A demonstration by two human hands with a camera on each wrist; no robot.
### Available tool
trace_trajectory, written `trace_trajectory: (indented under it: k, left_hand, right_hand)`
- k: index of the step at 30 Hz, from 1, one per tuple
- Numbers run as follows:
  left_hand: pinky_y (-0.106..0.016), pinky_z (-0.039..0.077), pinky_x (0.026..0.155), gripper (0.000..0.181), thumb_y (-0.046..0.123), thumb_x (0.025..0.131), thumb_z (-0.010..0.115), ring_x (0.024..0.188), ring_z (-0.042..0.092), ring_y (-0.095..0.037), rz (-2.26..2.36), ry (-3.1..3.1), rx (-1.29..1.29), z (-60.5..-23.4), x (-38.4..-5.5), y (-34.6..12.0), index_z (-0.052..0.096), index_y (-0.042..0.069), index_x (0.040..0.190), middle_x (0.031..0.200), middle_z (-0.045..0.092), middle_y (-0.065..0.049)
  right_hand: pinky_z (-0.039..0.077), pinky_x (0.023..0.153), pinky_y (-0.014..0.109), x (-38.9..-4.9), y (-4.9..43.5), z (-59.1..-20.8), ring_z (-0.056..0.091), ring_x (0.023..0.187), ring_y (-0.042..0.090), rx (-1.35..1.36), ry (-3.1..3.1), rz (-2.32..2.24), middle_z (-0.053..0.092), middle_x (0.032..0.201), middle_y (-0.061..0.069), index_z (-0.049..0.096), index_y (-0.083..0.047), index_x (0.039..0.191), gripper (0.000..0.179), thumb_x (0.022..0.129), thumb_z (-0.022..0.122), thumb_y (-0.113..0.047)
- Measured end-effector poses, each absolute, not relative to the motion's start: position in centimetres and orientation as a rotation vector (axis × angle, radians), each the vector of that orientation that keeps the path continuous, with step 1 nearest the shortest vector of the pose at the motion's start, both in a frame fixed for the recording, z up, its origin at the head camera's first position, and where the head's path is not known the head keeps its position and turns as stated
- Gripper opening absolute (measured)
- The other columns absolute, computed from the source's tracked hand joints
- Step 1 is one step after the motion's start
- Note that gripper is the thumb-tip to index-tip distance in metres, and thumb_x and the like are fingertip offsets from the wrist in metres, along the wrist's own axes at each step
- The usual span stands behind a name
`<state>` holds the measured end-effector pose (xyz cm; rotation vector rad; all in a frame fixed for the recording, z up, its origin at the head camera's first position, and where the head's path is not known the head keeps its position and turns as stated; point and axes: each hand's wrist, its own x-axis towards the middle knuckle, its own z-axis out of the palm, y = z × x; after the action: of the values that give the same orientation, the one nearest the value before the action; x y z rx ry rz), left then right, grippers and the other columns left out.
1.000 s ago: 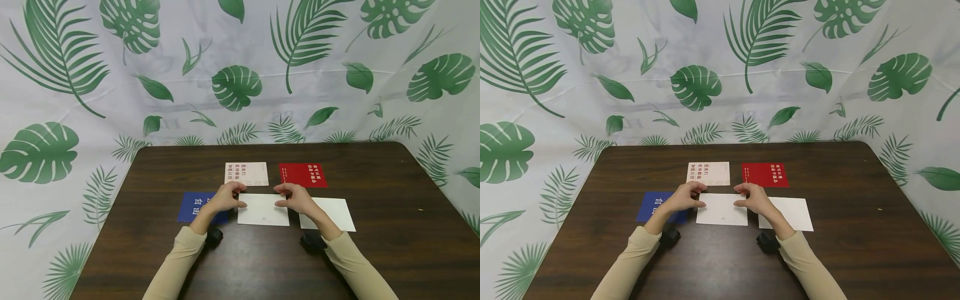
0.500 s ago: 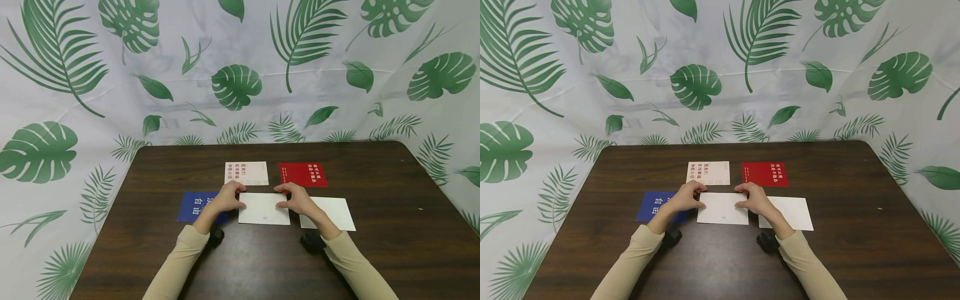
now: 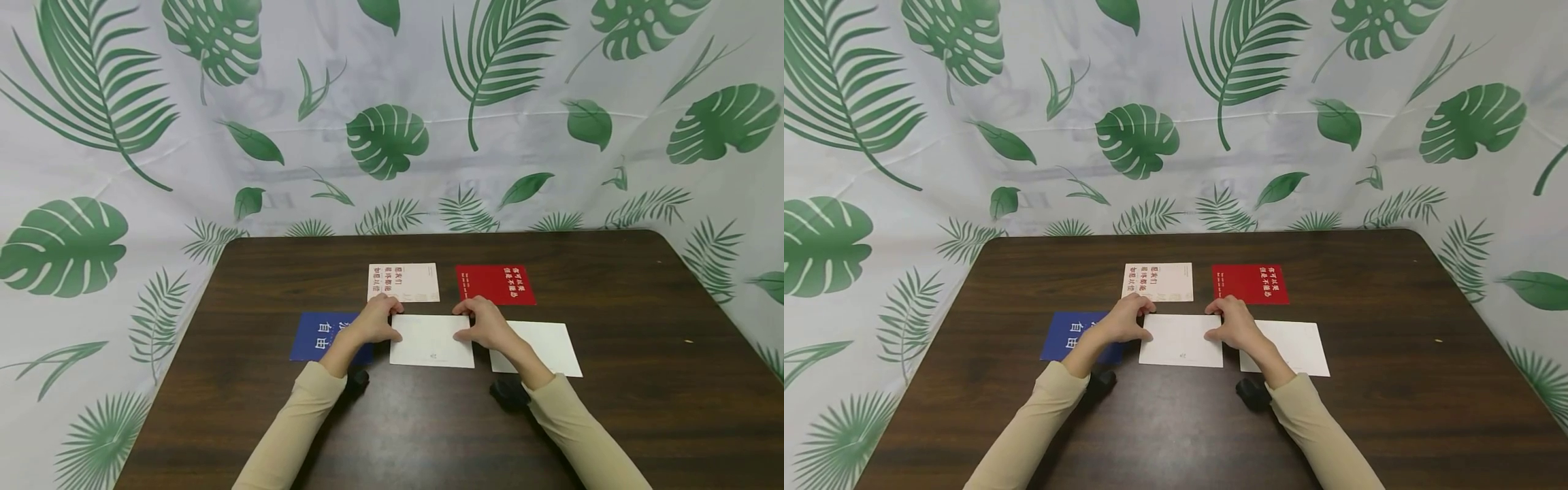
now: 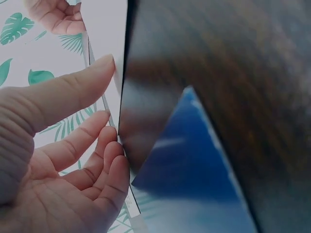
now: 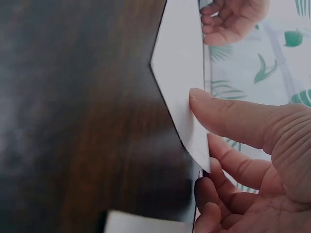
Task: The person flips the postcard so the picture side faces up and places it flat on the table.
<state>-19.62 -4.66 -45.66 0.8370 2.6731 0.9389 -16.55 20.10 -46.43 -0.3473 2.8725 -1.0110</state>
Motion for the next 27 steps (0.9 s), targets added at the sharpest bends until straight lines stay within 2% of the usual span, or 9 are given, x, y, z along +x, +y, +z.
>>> trace_trajectory:
  k: [7,12,16,21,25,27]
  left_hand:
    - [-0.031,0.039,0.078,0.038,0.004,0.062,0.083,0.082,0.045,-0.021,0.925,2.642,0.844,-45.5,-19.8,-4.7,0.06,-0.001,0.092,0.088,0.052,-0.01]
    - [-0.03,0.039,0.077,0.042,0.003,0.062,0.083,0.082,0.045,-0.021,0.97,2.615,0.843,-45.5,-19.9,-4.9,0.056,-0.002,0.094,0.088,0.051,-0.011]
    - [-0.028,0.037,0.071,0.043,0.003,0.06,0.084,0.077,0.043,-0.018,1.012,2.625,0.853,-45.7,-19.9,-5.0,0.056,-0.002,0.093,0.083,0.05,-0.011]
    - [-0.024,0.038,0.063,0.039,0.002,0.061,0.083,0.068,0.044,-0.013,1.084,2.617,0.837,-45.9,-19.8,-5.4,0.055,0.0,0.087,0.074,0.051,-0.006]
    - [-0.022,0.041,0.057,0.036,0.003,0.064,0.082,0.059,0.047,-0.008,1.147,2.574,0.815,-45.7,-19.5,-5.9,0.054,0.001,0.088,0.066,0.054,-0.002]
    - [-0.022,0.041,0.056,0.032,0.004,0.067,0.081,0.055,0.047,-0.006,1.167,2.556,0.826,-45.3,-19.4,-6.2,0.055,0.001,0.085,0.063,0.055,-0.001]
  right_hand:
    - [0.04,0.066,0.031,-17.1,19.7,-46.1,0.045,0.076,0.02,-0.284,2.843,-0.983,0.053,0.082,0.006,0.065,-0.002,0.086,0.026,0.067,0.082,-0.009]
    - [0.038,0.061,0.03,-17.3,19.9,-45.7,0.045,0.07,0.018,-0.296,2.825,-0.979,0.052,0.076,0.005,0.058,-0.004,0.081,0.028,0.068,0.082,-0.011]
    - [0.035,0.055,0.029,-17.1,20.2,-45.7,0.042,0.059,0.016,-0.301,2.823,-1.016,0.048,0.065,0.002,0.053,-0.004,0.078,0.031,0.07,0.081,-0.013]
    - [0.037,0.046,0.027,-16.8,20.5,-45.5,0.05,0.044,0.014,-0.271,2.767,-1.111,0.048,0.054,0.001,0.055,-0.001,0.085,0.028,0.075,0.078,-0.015]
    - [0.031,0.04,0.025,-16.6,20.7,-45.1,0.056,0.042,0.016,-0.304,2.712,-1.206,0.053,0.05,0.002,0.059,0.0,0.088,0.023,0.079,0.075,-0.015]
    - [0.035,0.041,0.024,-16.5,20.9,-44.8,0.059,0.045,0.017,-0.326,2.683,-1.263,0.053,0.05,0.002,0.059,-0.001,0.085,0.021,0.08,0.074,-0.014]
